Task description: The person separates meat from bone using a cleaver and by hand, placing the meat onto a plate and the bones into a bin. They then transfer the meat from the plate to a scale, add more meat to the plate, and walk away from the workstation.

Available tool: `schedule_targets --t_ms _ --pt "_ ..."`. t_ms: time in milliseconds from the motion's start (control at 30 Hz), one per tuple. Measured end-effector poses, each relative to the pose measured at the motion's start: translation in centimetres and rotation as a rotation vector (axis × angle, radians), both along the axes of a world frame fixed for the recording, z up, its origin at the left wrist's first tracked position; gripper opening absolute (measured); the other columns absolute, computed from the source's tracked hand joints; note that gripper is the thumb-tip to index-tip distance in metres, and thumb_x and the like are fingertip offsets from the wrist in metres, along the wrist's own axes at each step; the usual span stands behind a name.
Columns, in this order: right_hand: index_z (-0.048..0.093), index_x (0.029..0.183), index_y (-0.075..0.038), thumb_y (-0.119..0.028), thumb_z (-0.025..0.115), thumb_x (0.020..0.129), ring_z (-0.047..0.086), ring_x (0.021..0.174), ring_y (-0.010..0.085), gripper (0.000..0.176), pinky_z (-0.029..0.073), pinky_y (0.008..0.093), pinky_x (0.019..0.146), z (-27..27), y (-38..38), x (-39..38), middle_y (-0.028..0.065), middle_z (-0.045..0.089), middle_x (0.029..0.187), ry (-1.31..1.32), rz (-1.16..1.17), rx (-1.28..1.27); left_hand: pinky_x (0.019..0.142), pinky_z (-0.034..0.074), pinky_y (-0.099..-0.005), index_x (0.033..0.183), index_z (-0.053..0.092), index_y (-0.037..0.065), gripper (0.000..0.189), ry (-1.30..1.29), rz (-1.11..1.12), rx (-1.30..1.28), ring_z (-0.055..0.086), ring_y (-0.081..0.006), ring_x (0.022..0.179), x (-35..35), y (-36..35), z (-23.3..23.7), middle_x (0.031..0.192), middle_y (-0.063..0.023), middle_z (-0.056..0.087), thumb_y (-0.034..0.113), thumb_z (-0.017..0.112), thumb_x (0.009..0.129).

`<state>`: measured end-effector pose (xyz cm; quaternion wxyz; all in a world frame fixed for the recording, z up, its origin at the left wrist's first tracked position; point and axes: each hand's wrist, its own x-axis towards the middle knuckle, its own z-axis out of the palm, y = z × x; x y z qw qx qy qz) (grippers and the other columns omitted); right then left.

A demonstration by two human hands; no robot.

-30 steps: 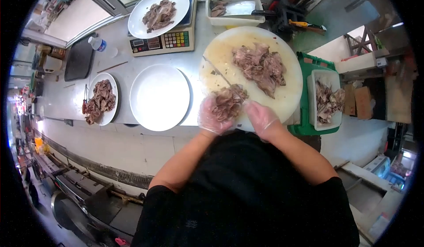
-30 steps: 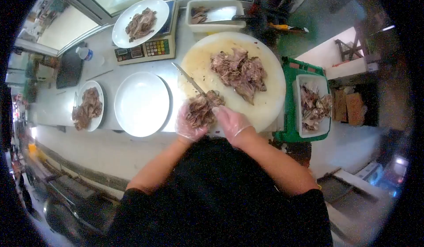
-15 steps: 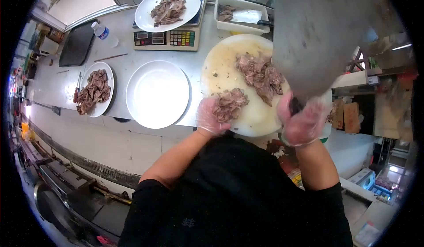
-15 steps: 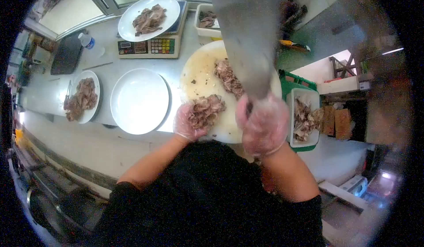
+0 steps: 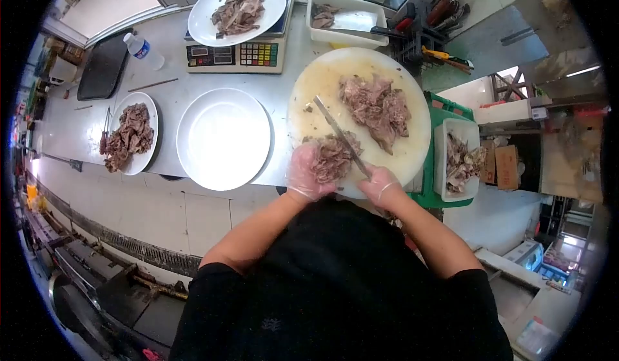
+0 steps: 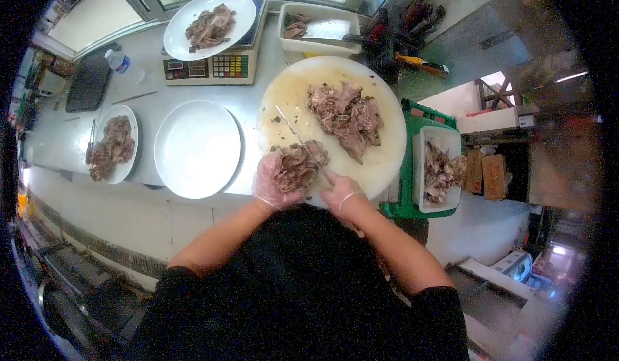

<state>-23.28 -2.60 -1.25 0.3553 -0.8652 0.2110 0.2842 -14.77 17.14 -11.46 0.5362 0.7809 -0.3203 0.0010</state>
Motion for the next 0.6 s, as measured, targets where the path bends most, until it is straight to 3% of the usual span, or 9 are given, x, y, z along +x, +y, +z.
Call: schedule_targets --t_ms 133,167,200,233,300,400,467,533,600 --pt "0.061 0.125 -0.006 -0.027 0.060 0.082 0.066 0.083 0.0354 0.048 0.053 0.0399 0.078 1.5 -0.6 0.8 0.0244 0.067 0.093 0.132 -0.103 0.089 0.096 0.043 -0.0500 0.134 0.042 0.008 0.110 -0.100 0.041 -0.104 0.051 -0.0416 0.114 -0.1 0.1 -0.6 0.123 -0.0172 0.051 0.028 0.091 0.038" --pt "0.064 0.108 -0.003 -0.024 0.059 0.083 0.064 0.072 0.0319 0.033 0.053 0.0396 0.072 0.0 -2.0 0.3 0.0211 0.065 0.081 0.053 0.041 0.123 0.096 0.043 -0.0500 0.134 0.042 0.008 0.110 -0.099 0.042 -0.100 0.051 -0.0416 0.114 -0.1 0.2 -1.1 0.123 -0.0172 0.051 0.028 0.091 0.038" --pt "0.067 0.091 0.000 -0.022 0.057 0.084 0.062 0.062 0.0285 0.025 0.053 0.0392 0.066 -1.2 -3.2 -0.1 0.0178 0.063 0.069 -0.027 0.185 0.157 0.095 0.045 -0.0479 0.136 0.041 0.007 0.106 -0.127 0.038 -0.065 0.052 -0.0397 0.114 0.0 0.3 -0.7 0.123 -0.0173 0.052 0.034 0.091 0.046" --pt "0.067 0.091 0.000 -0.022 0.057 0.084 0.062 0.062 0.0285 0.025 0.053 0.0392 0.066 -1.6 -4.1 0.0 0.0178 0.063 0.069 -0.026 0.187 0.160 0.095 0.047 -0.0458 0.137 0.041 0.006 0.103 -0.156 0.033 -0.031 0.054 -0.0378 0.113 0.2 0.3 -0.4 0.124 -0.0173 0.052 0.039 0.090 0.054" --pt "0.055 0.066 -0.002 -0.018 0.057 0.087 0.052 0.046 0.0225 0.027 0.052 0.0406 0.055 -2.4 -5.9 0.7 0.0081 0.048 0.052 0.312 -0.339 0.580 0.093 0.048 -0.0439 0.134 0.045 0.006 0.097 -0.137 0.032 0.024 0.056 -0.0354 0.111 0.5 0.3 0.2 0.120 -0.0153 0.055 0.038 0.090 0.055" --pt "0.053 0.064 -0.005 -0.018 0.060 0.088 0.045 0.040 0.0178 0.028 0.049 0.0412 0.048 -3.4 -8.3 1.4 0.0039 0.043 0.050 0.365 -0.349 0.759 0.091 0.050 -0.0394 0.127 0.053 0.006 0.085 -0.060 -0.003 0.078 0.061 -0.0299 0.104 1.1 0.1 -0.2 0.112 -0.0111 0.062 0.037 0.088 0.056" --pt "0.056 0.066 -0.002 -0.016 0.062 0.085 0.050 0.044 0.0195 0.024 0.049 0.0378 0.049 -4.2 -9.2 1.3 0.0061 0.048 0.053 0.418 -0.370 0.754 0.091 0.051 -0.0369 0.122 0.056 0.006 0.079 0.004 -0.040 0.078 0.063 -0.0268 0.100 1.1 0.1 -0.6 0.107 -0.0092 0.065 0.035 0.088 0.056" --pt "0.061 0.075 0.000 -0.015 0.063 0.081 0.055 0.050 0.0213 0.016 0.050 0.0357 0.052 -4.4 -9.0 0.8 0.0060 0.052 0.058 0.162 -0.110 0.658 0.092 0.051 -0.0371 0.123 0.056 0.005 0.080 -0.002 -0.018 0.104 0.063 -0.0267 0.102 1.0 0.2 -0.2 0.109 -0.0098 0.064 0.033 0.089 0.056" --pt "0.063 0.081 0.000 -0.014 0.063 0.080 0.057 0.054 0.0199 0.014 0.050 0.0348 0.053 -2.8 -8.2 -0.7 0.0054 0.056 0.062 0.084 -0.189 0.471 0.093 0.050 -0.0372 0.123 0.055 0.004 0.080 -0.007 0.005 0.123 0.063 -0.0265 0.103 0.9 0.3 0.2 0.110 -0.0104 0.064 0.030 0.090 0.055"
